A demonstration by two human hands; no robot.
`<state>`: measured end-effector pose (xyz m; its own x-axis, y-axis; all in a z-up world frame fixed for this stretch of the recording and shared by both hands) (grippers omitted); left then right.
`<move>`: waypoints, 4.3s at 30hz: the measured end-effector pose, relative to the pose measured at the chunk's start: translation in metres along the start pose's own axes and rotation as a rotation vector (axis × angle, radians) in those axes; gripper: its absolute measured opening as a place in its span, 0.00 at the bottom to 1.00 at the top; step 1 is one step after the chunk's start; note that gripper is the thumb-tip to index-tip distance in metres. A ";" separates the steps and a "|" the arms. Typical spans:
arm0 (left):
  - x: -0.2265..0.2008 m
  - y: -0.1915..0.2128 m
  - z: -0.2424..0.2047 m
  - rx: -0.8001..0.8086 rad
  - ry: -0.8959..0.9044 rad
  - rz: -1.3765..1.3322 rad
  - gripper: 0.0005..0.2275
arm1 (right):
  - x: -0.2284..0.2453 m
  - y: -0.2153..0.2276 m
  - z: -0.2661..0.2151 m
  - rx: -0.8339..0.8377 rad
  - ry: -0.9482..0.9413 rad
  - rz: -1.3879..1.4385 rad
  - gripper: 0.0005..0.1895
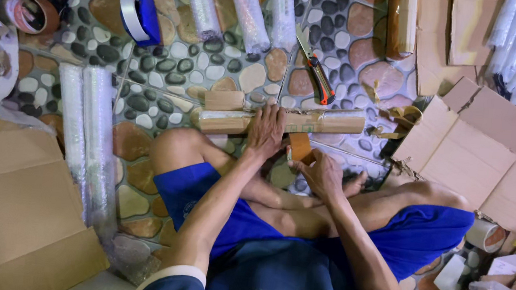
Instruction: The person sits on the floor and uses a utility knife to cut a cardboard box into smaller pieces. They then roll each piece of cardboard into a tube and secure it with brown packing tape. The person repeats this process with multiple pieces of cardboard.
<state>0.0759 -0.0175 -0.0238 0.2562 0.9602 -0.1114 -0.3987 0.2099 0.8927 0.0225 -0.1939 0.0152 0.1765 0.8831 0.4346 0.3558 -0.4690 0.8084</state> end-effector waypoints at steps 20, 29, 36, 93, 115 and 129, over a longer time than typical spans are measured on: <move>-0.004 0.020 0.002 -0.136 -0.013 0.102 0.12 | 0.021 0.010 0.017 -0.069 0.230 0.125 0.33; -0.004 0.030 0.005 -0.189 -0.023 0.085 0.12 | 0.017 0.008 0.027 -0.104 0.281 0.233 0.28; -0.004 0.023 0.002 -0.231 -0.043 0.130 0.10 | 0.039 0.023 0.011 -0.121 0.266 0.131 0.34; -0.007 -0.006 -0.009 -0.064 0.037 0.164 0.16 | 0.066 -0.022 0.205 0.241 0.319 -0.377 0.33; 0.013 0.013 0.020 -0.003 -0.175 -0.163 0.45 | 0.059 0.018 0.045 -0.109 0.040 0.593 0.23; -0.077 0.129 -0.044 1.453 1.238 -1.641 0.24 | -0.033 0.057 -0.021 -0.085 0.451 0.756 0.22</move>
<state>-0.0339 -0.0563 0.0813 -0.9597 0.0071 -0.2811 0.1640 0.8261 -0.5391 0.0174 -0.2497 0.0554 -0.0484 0.2559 0.9655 0.2180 -0.9406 0.2602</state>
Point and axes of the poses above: each hand's wrist, its own z-axis towards the middle knuckle, its own y-axis out of the back of the hand, x = y × z, the point moved 7 cm from there along z, towards the middle knuckle, and after that the axes turned 10 degrees about -x, right-handed, at the moved point
